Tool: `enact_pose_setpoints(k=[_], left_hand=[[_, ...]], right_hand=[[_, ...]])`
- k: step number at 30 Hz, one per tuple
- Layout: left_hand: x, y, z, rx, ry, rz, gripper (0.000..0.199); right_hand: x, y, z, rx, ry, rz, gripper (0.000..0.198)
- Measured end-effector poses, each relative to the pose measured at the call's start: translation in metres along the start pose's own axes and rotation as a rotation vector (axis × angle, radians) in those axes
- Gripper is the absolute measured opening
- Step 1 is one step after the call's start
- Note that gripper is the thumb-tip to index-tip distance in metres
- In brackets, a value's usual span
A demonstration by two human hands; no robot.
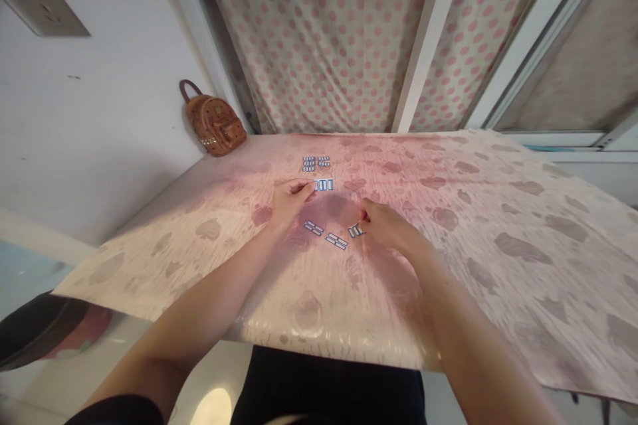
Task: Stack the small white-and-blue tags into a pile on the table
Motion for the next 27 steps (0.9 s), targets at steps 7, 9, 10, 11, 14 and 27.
enact_pose_setpoints(k=[7, 9, 10, 11, 14, 27], left_hand=[[-0.002, 0.006, 0.009, -0.036, 0.002, -0.008, 0.013], [-0.001, 0.008, 0.013, -0.054, 0.006, 0.0, 0.012], [-0.001, 0.01, 0.014, -0.063, 0.009, -0.002, 0.012], [-0.001, 0.011, 0.016, -0.072, 0.012, -0.006, 0.012], [0.0, 0.015, 0.021, -0.095, 0.019, -0.005, 0.012], [-0.001, 0.019, 0.028, -0.18, 0.029, 0.011, 0.015]], right_hand=[[-0.025, -0.006, -0.013, 0.208, -0.487, -0.025, 0.014], [-0.028, -0.004, -0.013, 0.275, -0.495, -0.023, 0.015], [-0.029, -0.003, -0.013, 0.311, -0.48, -0.024, 0.015], [-0.029, -0.002, -0.013, 0.343, -0.454, -0.025, 0.016], [-0.03, 0.0, -0.01, 0.402, -0.36, -0.018, 0.016], [-0.042, 0.004, -0.006, 0.418, -0.268, 0.017, 0.014]])
Point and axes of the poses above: each hand's wrist, its own y-axis away from the middle knuckle, its own z-axis out of the palm, x = y × z, the point moved 5 cm from there along -y, towards the middle knuckle, and after that the axes turned 1 degree about z, right-handed, at the moved point
